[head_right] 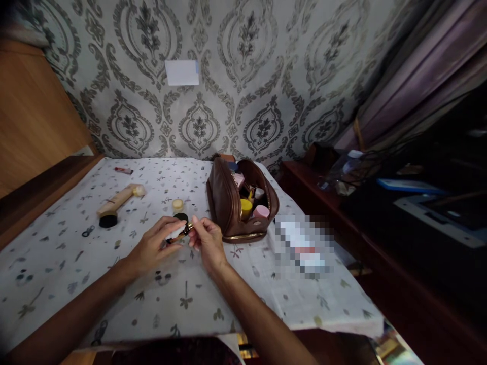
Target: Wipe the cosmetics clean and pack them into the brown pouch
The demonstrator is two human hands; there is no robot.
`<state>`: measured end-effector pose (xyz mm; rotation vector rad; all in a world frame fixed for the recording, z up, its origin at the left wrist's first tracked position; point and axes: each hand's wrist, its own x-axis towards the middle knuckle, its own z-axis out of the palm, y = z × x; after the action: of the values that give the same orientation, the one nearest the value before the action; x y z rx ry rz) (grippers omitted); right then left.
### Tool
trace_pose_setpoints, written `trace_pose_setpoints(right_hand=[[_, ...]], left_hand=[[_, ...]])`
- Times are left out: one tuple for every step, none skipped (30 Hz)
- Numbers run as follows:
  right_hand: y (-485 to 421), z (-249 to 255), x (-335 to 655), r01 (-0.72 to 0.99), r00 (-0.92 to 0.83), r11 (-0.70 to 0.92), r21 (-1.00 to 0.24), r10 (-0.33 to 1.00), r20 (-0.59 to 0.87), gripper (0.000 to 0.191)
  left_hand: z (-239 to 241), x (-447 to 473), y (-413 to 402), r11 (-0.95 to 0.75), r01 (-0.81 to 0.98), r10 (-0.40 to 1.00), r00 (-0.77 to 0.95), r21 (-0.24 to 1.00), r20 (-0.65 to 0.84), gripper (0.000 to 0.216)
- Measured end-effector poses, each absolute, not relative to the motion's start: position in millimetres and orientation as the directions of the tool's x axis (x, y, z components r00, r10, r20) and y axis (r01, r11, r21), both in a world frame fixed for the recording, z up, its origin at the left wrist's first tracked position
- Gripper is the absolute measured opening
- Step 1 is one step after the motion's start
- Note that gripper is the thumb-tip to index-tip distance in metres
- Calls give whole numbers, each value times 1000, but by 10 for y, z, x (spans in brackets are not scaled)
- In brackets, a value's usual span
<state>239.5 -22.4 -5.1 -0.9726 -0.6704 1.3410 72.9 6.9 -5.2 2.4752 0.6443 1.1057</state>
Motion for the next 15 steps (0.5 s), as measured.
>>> trace_pose_setpoints(right_hand=[[-219, -51, 2404, -499, 146, -50, -865, 979, -141, 51], [-214, -49, 2410, -515, 141, -57, -855, 979, -150, 51], [-212, -46, 2411, -531, 128, -63, -845, 980, -154, 51], [-211, -42, 2408, -545, 110, -65, -836, 983, -149, 49], [-214, -39, 2401, -556, 85, -65, -829, 987, -134, 47], [-219, -38, 2389, -562, 55, -62, -825, 992, -112, 43], [-225, -42, 2374, -563, 24, -58, -825, 996, -87, 40], [-232, -51, 2358, -559, 0, -52, -827, 998, -62, 37], [-239, -64, 2342, -552, -18, -46, -833, 999, -43, 35], [-244, -82, 2328, -541, -27, -42, -840, 999, -32, 34], [-248, -102, 2315, -530, -29, -38, -847, 999, -27, 32], [-250, -121, 2304, -523, -23, -33, -852, 999, -25, 31], [-250, -137, 2295, -521, -17, -30, -853, 1000, -24, 30], [-249, -150, 2286, -525, -15, -26, -851, 1000, -22, 30], [-249, -157, 2278, -536, -14, -21, -844, 1000, -16, 30]], left_hand=[[-67, 733, 69, -840, 280, 531, 601, 466, 597, 42], [-77, 735, 69, -836, 297, 539, 602, 460, 590, 43], [-80, 735, 69, -826, 311, 556, 592, 471, 584, 43], [-78, 734, 68, -806, 321, 583, 573, 497, 575, 42], [-70, 732, 67, -774, 325, 622, 547, 543, 560, 40], [-58, 731, 64, -730, 322, 669, 517, 603, 533, 39], [-45, 730, 61, -677, 308, 715, 489, 668, 500, 38], [-31, 732, 56, -623, 288, 755, 464, 727, 463, 37], [-19, 735, 51, -579, 266, 783, 447, 771, 434, 36], [-10, 741, 46, -556, 248, 796, 433, 793, 423, 35], [-3, 747, 41, -562, 245, 796, 421, 790, 435, 32], [2, 753, 37, -592, 256, 783, 410, 764, 469, 29], [4, 759, 34, -636, 278, 758, 399, 720, 516, 26], [4, 762, 33, -684, 306, 724, 394, 663, 565, 22], [2, 763, 33, -726, 338, 687, 396, 599, 609, 20]])
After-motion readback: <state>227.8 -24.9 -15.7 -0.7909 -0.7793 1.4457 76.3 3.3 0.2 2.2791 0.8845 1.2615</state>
